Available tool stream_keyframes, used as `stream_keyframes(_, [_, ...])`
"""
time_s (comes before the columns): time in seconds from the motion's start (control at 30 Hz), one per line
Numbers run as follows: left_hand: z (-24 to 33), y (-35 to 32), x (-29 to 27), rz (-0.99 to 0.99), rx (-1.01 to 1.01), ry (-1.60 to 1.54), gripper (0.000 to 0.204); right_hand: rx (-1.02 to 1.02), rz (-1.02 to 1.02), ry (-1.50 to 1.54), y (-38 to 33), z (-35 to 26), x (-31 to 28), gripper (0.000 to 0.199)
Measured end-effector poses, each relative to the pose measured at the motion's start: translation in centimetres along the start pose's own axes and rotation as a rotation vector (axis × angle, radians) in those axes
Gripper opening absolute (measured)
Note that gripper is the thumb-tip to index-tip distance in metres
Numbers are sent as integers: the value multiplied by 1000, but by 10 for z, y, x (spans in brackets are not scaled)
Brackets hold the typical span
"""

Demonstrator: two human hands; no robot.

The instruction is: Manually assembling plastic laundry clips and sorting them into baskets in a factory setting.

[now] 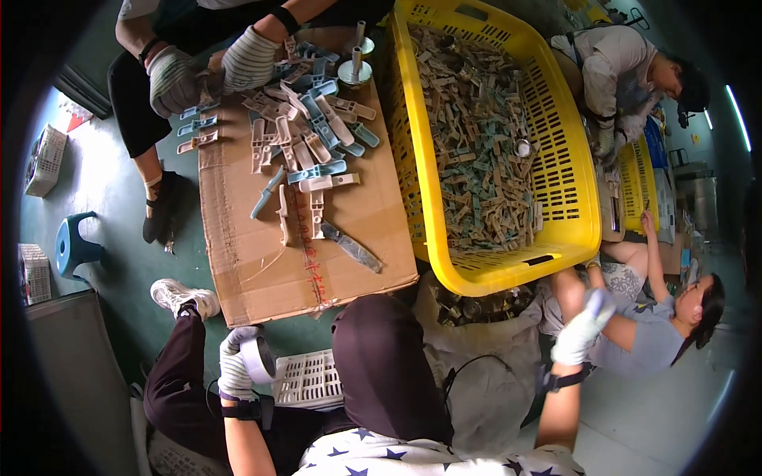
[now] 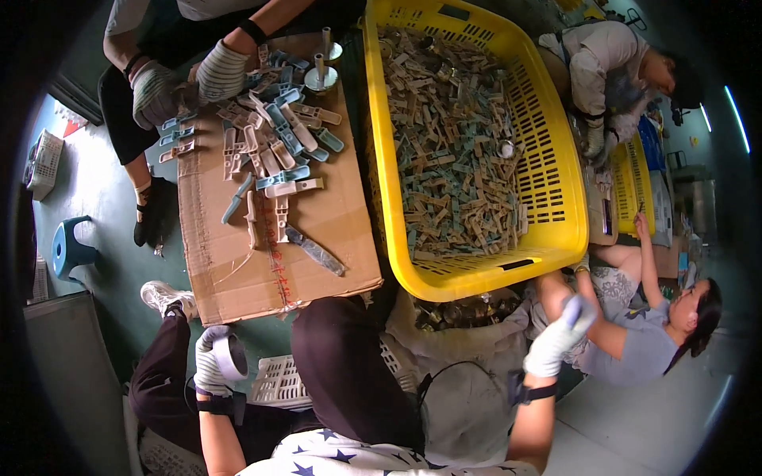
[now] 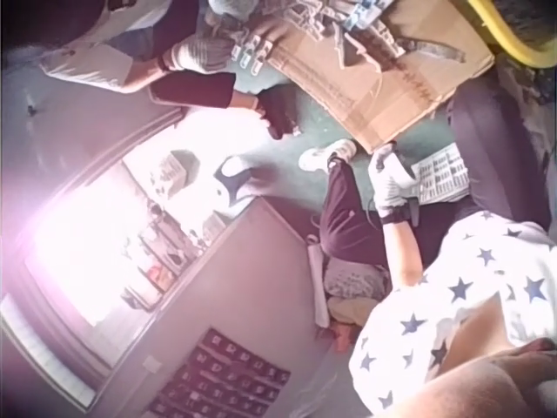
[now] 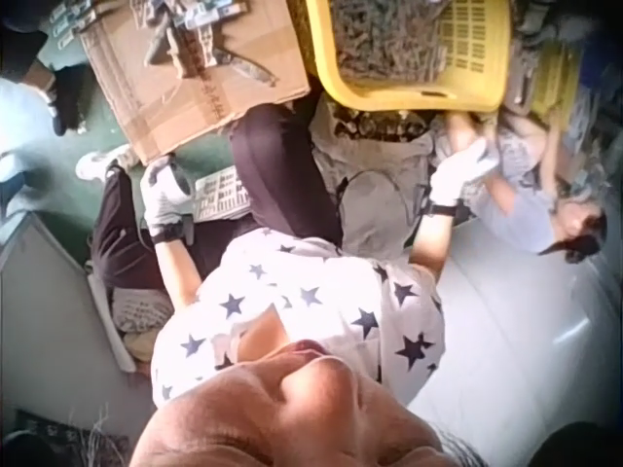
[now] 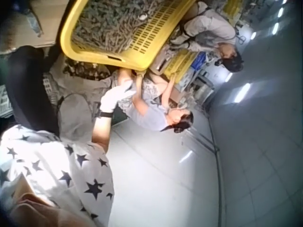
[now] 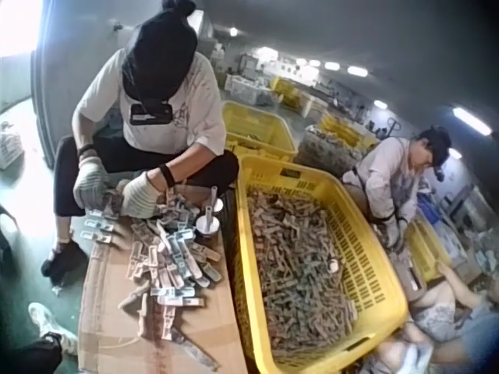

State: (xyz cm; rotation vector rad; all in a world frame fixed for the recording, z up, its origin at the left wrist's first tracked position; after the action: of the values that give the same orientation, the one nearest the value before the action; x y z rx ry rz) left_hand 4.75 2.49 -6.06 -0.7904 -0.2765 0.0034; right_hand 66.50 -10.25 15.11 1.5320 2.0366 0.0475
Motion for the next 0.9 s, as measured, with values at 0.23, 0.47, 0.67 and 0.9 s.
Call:
stream_keyframes(0.23, [11, -5, -10, 108, 179, 146, 13, 303, -947, -257, -143, 236, 113, 30])
stream_keyframes(0.47, [11, -2, 6, 168, 42, 133, 13, 374, -947, 365, -197, 332, 185, 39])
stream_keyframes(0.67, [12, -2, 6, 248, -16, 112, 10, 317, -1044, 181, -223, 358, 192, 40])
stream_keyframes(0.9, [13, -1, 9, 250, 41, 165, 11, 222, -1127, -50, -241, 373, 189, 41])
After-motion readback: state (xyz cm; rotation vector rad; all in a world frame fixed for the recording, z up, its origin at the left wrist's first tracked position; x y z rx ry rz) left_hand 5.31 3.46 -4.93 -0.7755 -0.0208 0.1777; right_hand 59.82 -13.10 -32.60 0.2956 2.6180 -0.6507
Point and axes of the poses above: each hand's wrist, its own y-axis towards the middle knuckle, its own x-axis out of the palm, z = x × y, the point moved 6 cm from there along y, towards the middle knuckle, and after that the axes turned 10 degrees about y, right-handed, at the moved point
